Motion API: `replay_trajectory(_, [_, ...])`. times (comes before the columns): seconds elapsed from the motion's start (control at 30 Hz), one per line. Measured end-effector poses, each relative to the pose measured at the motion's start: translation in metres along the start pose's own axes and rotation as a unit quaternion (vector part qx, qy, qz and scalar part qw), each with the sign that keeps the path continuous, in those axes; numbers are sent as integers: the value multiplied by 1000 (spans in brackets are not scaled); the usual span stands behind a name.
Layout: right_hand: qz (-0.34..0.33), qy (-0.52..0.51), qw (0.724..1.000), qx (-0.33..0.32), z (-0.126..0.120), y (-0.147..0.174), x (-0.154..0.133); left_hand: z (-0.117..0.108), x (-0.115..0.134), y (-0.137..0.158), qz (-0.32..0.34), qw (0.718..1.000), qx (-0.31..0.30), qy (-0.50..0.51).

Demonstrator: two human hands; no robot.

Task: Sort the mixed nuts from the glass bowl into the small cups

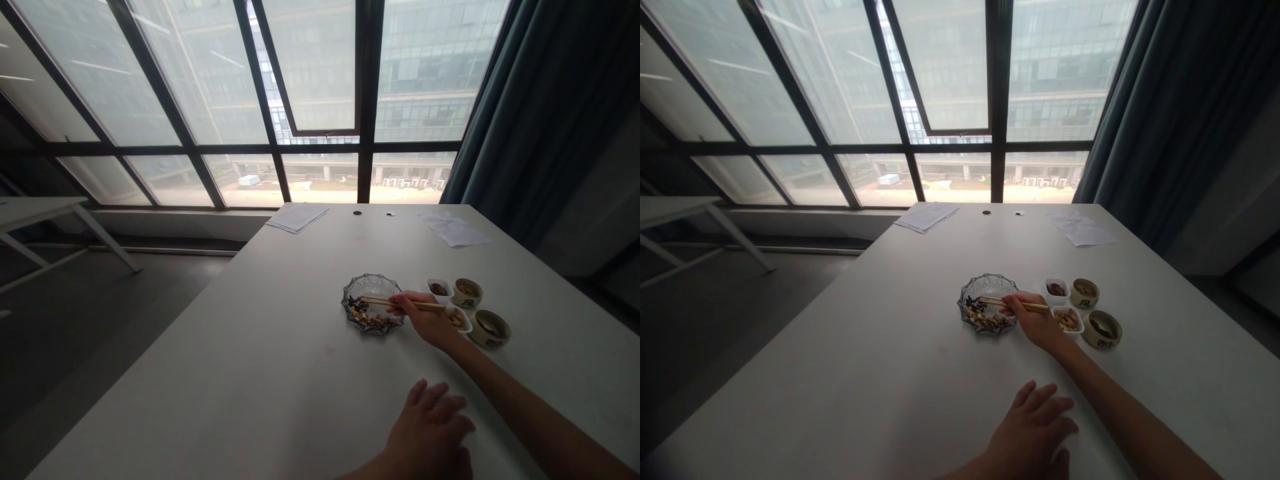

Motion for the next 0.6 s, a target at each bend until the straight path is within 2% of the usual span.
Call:
replay_trajectory(0.4, [23, -50, 998, -10, 7, -8, 6, 1, 0, 0, 9, 1000, 13, -2])
replay_trajectory(0.6, [15, -53, 998, -3, 9, -8, 7, -1, 1, 0, 3, 1000, -3, 0])
Point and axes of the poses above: each hand's wrist, its own y-axis away from the middle knuckle, its own z-axis out of the palm, x = y × z, the point moved 4 cm from there along -y, towards the middle knuckle, and after that the axes turned 12 degrees about -x, right-handed, at the moved point
